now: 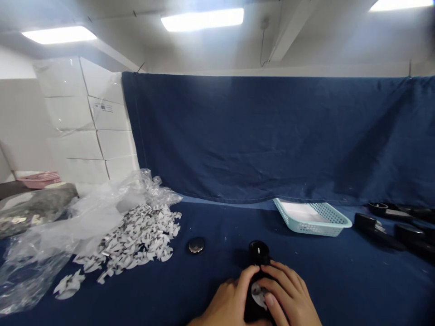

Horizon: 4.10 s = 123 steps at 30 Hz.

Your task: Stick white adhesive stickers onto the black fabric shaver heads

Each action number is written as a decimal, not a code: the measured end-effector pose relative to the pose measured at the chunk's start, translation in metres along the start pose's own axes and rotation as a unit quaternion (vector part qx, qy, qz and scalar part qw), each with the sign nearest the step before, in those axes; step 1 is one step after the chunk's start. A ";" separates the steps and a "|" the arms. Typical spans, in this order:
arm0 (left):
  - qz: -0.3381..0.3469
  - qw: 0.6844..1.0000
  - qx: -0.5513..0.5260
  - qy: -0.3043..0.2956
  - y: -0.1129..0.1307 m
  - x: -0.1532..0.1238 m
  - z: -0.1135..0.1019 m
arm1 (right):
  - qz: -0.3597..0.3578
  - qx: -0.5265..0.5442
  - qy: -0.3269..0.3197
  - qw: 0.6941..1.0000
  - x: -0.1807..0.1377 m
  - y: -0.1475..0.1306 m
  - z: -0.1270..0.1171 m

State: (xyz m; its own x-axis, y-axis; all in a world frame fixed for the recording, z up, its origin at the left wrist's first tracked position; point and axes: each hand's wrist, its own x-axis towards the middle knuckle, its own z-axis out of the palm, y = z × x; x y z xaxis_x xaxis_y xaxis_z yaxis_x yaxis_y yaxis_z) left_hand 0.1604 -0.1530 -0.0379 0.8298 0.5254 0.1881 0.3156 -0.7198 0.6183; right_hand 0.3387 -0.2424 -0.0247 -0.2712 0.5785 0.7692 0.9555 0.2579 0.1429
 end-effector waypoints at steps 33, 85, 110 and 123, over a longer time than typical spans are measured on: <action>-0.032 0.999 -0.005 -0.008 0.006 -0.003 -0.003 | -0.037 -0.073 -0.061 0.995 -0.014 0.004 0.008; -0.006 1.000 -0.009 -0.012 0.000 -0.003 -0.009 | -0.072 -0.082 -0.058 0.992 -0.005 -0.003 0.003; -0.016 0.999 -0.024 -0.015 0.003 -0.002 -0.012 | -0.079 -0.113 -0.048 0.989 -0.004 0.001 0.000; -0.031 0.998 -0.057 -0.013 0.000 -0.004 -0.010 | -0.043 -0.071 -0.038 0.996 -0.023 0.008 0.001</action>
State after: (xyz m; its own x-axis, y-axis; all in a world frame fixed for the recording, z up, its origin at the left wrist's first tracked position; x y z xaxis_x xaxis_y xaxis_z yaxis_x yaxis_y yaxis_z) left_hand 0.1523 -0.1504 -0.0309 0.8226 0.5541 0.1280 0.3133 -0.6294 0.7111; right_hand 0.3524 -0.2530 -0.0423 -0.3558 0.6167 0.7023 0.9336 0.2008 0.2966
